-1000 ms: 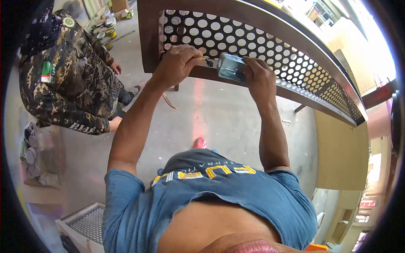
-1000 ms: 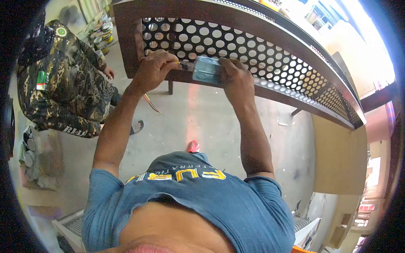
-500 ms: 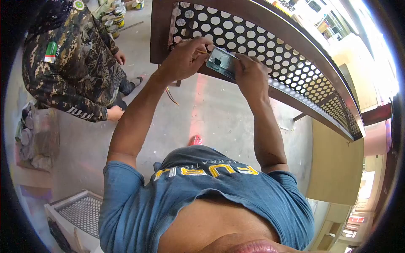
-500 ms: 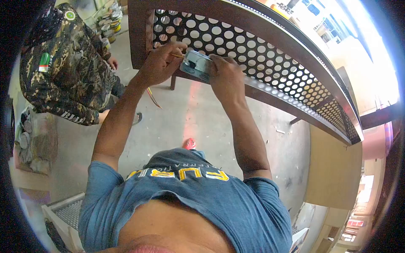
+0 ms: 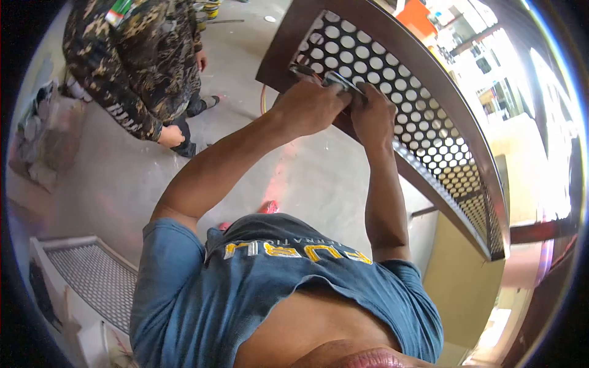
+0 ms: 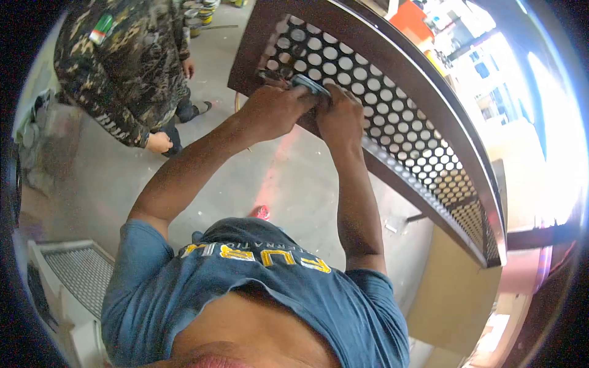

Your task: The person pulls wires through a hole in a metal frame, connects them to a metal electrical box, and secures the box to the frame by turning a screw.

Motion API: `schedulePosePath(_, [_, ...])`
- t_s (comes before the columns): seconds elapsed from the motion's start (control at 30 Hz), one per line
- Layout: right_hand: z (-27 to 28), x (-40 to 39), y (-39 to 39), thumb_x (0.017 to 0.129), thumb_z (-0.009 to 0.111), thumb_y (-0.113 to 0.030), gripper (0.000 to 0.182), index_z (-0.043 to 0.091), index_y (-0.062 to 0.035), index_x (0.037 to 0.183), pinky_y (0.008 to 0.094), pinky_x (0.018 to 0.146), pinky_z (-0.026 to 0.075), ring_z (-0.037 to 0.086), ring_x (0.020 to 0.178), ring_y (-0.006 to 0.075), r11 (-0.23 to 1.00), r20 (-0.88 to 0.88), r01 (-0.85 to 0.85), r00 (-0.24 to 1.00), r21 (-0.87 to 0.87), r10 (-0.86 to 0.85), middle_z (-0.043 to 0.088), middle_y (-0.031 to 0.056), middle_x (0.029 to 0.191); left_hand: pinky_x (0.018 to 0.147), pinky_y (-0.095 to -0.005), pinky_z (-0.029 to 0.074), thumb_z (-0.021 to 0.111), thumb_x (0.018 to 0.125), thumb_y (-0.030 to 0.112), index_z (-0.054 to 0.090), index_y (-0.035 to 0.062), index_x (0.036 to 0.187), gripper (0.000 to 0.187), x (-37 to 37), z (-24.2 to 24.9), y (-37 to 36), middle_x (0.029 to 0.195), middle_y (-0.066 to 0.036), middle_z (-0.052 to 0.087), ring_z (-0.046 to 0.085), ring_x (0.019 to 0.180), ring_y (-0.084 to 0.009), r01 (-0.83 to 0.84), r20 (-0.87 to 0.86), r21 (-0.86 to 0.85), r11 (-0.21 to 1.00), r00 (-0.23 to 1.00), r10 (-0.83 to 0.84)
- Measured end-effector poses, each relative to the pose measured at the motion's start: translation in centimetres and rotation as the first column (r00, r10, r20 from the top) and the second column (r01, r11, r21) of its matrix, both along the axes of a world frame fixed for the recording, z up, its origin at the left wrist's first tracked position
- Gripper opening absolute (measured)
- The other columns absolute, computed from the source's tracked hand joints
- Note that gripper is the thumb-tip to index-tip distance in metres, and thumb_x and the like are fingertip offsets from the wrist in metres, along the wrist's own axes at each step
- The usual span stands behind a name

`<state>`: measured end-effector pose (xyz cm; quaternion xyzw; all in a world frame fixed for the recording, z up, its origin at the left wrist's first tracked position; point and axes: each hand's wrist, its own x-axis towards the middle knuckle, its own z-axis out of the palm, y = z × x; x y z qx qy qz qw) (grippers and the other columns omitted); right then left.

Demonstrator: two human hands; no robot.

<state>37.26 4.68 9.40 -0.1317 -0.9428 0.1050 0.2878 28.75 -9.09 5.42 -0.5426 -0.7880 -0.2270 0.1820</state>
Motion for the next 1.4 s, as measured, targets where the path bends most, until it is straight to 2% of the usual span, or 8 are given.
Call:
schedulePosePath(0.07, [0.0, 0.2, -0.2, 0.086, 0.064, -0.013, 0.024, 0.068, -0.0081, 0.109, 0.0476, 0.082, 0.053, 0.066, 0.095, 0.0402, 0.999, -0.006, -0.045, 0.999, 0.025, 0.045, 0.068, 0.0215, 0.103, 0.072, -0.0443, 0.058, 0.054, 0.089, 0.012, 0.065, 0.0109, 0.116, 0.029, -0.3, -0.3, 0.1, 0.100, -0.011, 0.065, 0.070, 0.084, -0.0315, -0.043, -0.050, -0.055, 0.998, 0.998, 0.041])
schedulePosePath(0.13, [0.3, 0.7, -0.4, 0.087, 0.063, -0.011, 0.022, 0.067, -0.0062, 0.108, 0.0456, 0.083, 0.053, 0.066, 0.097, 0.0389, 0.994, 0.003, -0.061, 0.998, -0.089, 0.061, 0.069, 0.0215, 0.103, 0.066, -0.0452, 0.057, 0.054, 0.090, 0.014, 0.069, 0.0099, 0.095, 0.016, -0.7, -0.7, 0.3, 0.095, -0.012, 0.067, 0.070, 0.073, -0.0323, 0.062, -0.078, 0.059, 0.996, 0.995, -0.057])
schedulePosePath(0.2, [0.4, 1.2, 0.8, 0.084, 0.064, -0.010, 0.032, 0.064, -0.0041, 0.115, 0.0433, 0.086, 0.053, 0.064, 0.106, 0.0386, 0.976, 0.101, -0.073, 0.990, -0.204, 0.095, 0.066, 0.0230, 0.112, 0.069, -0.0435, 0.058, 0.055, 0.089, 0.015, 0.067, 0.0111, 0.105, 0.020, -1.2, -0.2, 0.0, 0.099, -0.010, 0.065, 0.071, 0.079, -0.0304, 0.051, -0.057, -0.005, 0.999, 0.997, -0.051])
schedulePosePath(0.27, [-0.7, 1.4, 2.0, 0.079, 0.065, -0.007, 0.049, 0.057, -0.0029, 0.127, 0.0425, 0.090, 0.053, 0.060, 0.116, 0.0394, 0.893, -0.036, -0.449, 0.893, -0.022, 0.448, 0.060, 0.0240, 0.126, 0.072, -0.0417, 0.059, 0.056, 0.089, 0.016, 0.066, 0.0122, 0.114, 0.027, -1.2, 0.3, -0.6, 0.104, -0.007, 0.064, 0.071, 0.085, -0.0286, 0.053, -0.032, -0.080, 0.995, 0.998, -0.056])
schedulePosePath(0.3, [-0.9, 1.7, 2.4, 0.074, 0.066, -0.004, 0.065, 0.049, -0.0041, 0.137, 0.0440, 0.097, 0.051, 0.055, 0.123, 0.0406, 0.851, 0.013, -0.500, 0.861, -0.157, 0.508, 0.053, 0.0241, 0.135, 0.072, -0.0405, 0.059, 0.058, 0.088, 0.015, 0.066, 0.0126, 0.114, 0.027, -1.3, 0.3, -0.9, 0.104, -0.006, 0.064, 0.071, 0.087, -0.0280, 0.059, -0.039, 0.000, 0.998, 0.998, -0.059])
schedulePosePath(0.53, [-2.3, 0.2, 1.8, 0.073, 0.079, -0.012, 0.074, 0.047, -0.0062, 0.139, 0.0438, 0.093, 0.053, 0.062, 0.114, 0.0364, 0.923, 0.029, -0.384, 0.923, 0.030, 0.383, 0.058, 0.0203, 0.130, 0.067, -0.0375, 0.058, 0.069, 0.076, 0.006, 0.068, 0.0139, 0.113, 0.038, -0.6, -2.9, -1.6, 0.095, -0.005, 0.063, 0.068, 0.082, -0.0249, 0.069, -0.120, 0.487, 0.871, 0.993, -0.012])
schedulePosePath(0.93, [-0.8, -0.4, 1.5, 0.069, 0.082, -0.014, 0.073, 0.053, -0.0080, 0.136, 0.0424, 0.087, 0.056, 0.063, 0.108, 0.0343, 0.842, 0.025, -0.436, 0.891, 0.317, 0.453, 0.061, 0.0166, 0.128, 0.065, -0.0354, 0.059, 0.069, 0.076, 0.003, 0.067, 0.0135, 0.115, 0.041, 0.5, -3.5, -0.6, 0.095, -0.006, 0.063, 0.069, 0.079, -0.0244, -0.046, 0.081, 0.667, 0.744, 0.997, -0.011])
schedulePosePath(1.4, [0.3, 0.3, -4.2, 0.072, 0.084, -0.022, 0.072, 0.054, -0.0059, 0.135, 0.0426, 0.084, 0.057, 0.067, 0.105, 0.0340, 0.892, 0.150, -0.409, 0.910, 0.190, 0.386, 0.066, 0.0186, 0.118, 0.067, -0.0339, 0.061, 0.068, 0.076, 0.000, 0.067, 0.0114, 0.112, 0.038, 1.3, -5.3, -3.7, 0.095, -0.007, 0.067, 0.071, 0.079, -0.0247, -0.099, 0.131, 0.715, 0.692, 0.991, 0.006])
